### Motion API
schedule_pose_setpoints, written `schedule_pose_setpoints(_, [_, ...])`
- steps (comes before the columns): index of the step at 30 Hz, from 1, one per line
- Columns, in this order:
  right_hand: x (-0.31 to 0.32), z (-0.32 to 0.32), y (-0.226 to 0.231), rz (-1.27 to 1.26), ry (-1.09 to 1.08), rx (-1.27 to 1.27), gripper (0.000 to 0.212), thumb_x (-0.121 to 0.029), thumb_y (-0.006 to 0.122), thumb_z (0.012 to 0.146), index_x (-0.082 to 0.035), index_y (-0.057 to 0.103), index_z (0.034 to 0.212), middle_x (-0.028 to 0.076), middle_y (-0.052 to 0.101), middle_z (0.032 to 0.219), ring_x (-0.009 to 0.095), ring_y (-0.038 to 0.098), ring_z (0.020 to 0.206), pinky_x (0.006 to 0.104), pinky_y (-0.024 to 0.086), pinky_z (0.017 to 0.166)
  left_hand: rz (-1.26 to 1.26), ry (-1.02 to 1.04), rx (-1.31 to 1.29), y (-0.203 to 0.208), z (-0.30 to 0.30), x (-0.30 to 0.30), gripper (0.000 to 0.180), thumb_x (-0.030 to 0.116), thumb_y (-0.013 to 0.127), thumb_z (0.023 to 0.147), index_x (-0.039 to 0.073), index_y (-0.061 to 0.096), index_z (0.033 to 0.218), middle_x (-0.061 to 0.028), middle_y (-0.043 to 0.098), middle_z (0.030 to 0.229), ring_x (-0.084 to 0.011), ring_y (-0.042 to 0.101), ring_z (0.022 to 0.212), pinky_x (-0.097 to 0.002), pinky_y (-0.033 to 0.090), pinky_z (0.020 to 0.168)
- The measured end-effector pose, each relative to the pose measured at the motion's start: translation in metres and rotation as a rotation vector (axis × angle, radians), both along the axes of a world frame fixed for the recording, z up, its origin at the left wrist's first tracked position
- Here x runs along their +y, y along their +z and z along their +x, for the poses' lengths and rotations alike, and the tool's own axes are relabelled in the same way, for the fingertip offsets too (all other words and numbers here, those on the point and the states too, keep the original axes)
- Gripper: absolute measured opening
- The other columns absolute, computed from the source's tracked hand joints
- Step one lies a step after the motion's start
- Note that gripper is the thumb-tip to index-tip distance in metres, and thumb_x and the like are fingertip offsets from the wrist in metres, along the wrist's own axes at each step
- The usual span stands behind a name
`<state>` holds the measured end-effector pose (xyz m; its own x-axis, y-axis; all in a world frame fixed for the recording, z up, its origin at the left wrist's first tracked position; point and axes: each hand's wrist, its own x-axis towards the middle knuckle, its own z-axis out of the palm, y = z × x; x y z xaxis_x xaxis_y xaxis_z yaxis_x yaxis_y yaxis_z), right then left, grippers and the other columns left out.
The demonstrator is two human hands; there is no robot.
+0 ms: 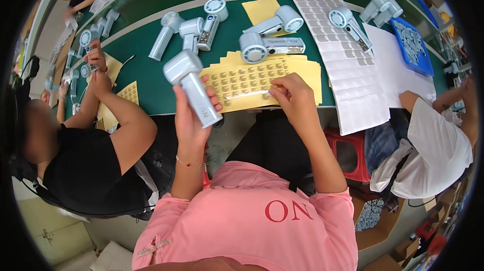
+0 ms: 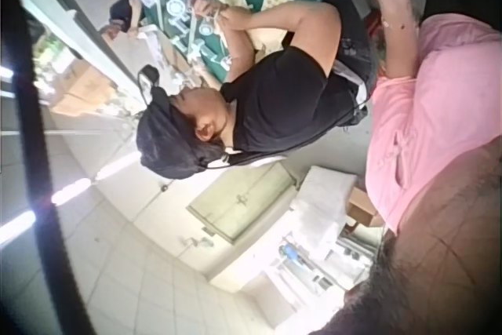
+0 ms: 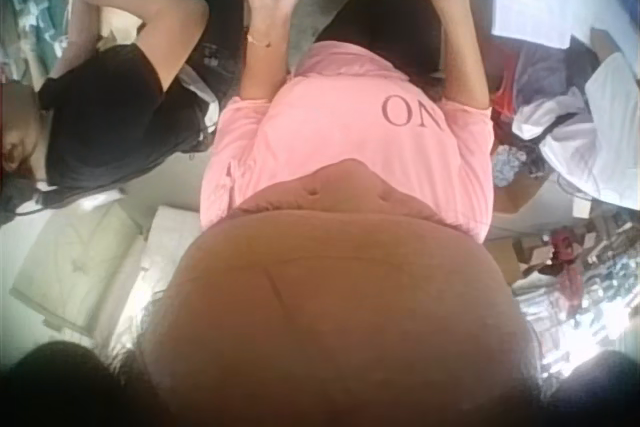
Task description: Peeling stickers from a sheet and applying them to the handles and bodies of small handheld fans.
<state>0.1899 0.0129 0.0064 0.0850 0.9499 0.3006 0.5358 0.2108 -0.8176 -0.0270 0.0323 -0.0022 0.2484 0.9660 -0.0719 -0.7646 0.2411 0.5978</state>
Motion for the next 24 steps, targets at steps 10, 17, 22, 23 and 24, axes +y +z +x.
schedule_pose_setpoints(10, [-0.004, -0.011, -0.021, 0.151, -0.031, -0.195, 0.012, 0.002, 0.065, 0.071, 0.002, 0.063, 0.083, 0.012, 0.054, 0.083, 0.027, 0.057, 0.074, 0.0334, 0.046, 0.065, -0.036, -0.041, 0.188, 0.009, 0.015, 0.006, 0.058, 0.047, 0.029, 0.095, -0.002, 0.044, 0.12, -0.01, 0.058, 0.09, -0.017, 0.059, 0.076, -0.0325, 0.052, 0.069])
schedule_pose_setpoints(17, [0.007, -0.011, -0.019, 0.124, -0.044, -0.236, 0.009, 0.003, 0.064, 0.072, 0.001, 0.06, 0.079, 0.012, 0.053, 0.08, 0.029, 0.056, 0.073, 0.0349, 0.045, 0.064, 0.227, -0.017, 0.457, 0.003, 0.003, 0.008, 0.047, 0.043, 0.042, 0.093, 0.003, 0.045, 0.117, -0.0092, 0.059, 0.103, -0.0093, 0.057, 0.08, -0.0236, 0.047, 0.069])
schedule_pose_setpoints(22, [0.015, -0.009, -0.02, 0.024, -0.036, -0.198, 0.007, 0.001, 0.062, 0.072, 0.0, 0.057, 0.077, 0.013, 0.053, 0.078, 0.031, 0.055, 0.073, 0.0369, 0.045, 0.064, 0.13, -0.187, 0.506, 0.008, -0.001, 0.013, 0.049, 0.042, 0.041, 0.093, -0.002, 0.047, 0.116, -0.0082, 0.06, 0.091, -0.0119, 0.057, 0.081, -0.0258, 0.048, 0.073])
schedule_pose_setpoints(23, [0.016, -0.01, -0.018, 0.023, -0.034, -0.199, 0.007, 0.001, 0.062, 0.072, 0.0, 0.057, 0.077, 0.013, 0.053, 0.078, 0.031, 0.055, 0.073, 0.0369, 0.045, 0.064, 0.102, -0.246, 0.548, 0.006, 0.001, 0.014, 0.045, 0.038, 0.047, 0.092, -0.001, 0.048, 0.115, -0.0082, 0.06, 0.093, -0.0118, 0.058, 0.078, -0.0245, 0.048, 0.071])
schedule_pose_setpoints(24, [0.017, -0.011, -0.015, 0.013, -0.033, -0.259, 0.008, 0.001, 0.062, 0.072, 0.0, 0.055, 0.076, 0.013, 0.053, 0.078, 0.031, 0.055, 0.072, 0.0375, 0.045, 0.064, 0.174, -0.219, 0.695, 0.006, 0.007, 0.013, 0.045, 0.036, 0.054, 0.088, -0.002, 0.049, 0.11, -0.0078, 0.061, 0.087, -0.0125, 0.059, 0.074, -0.0262, 0.048, 0.067])
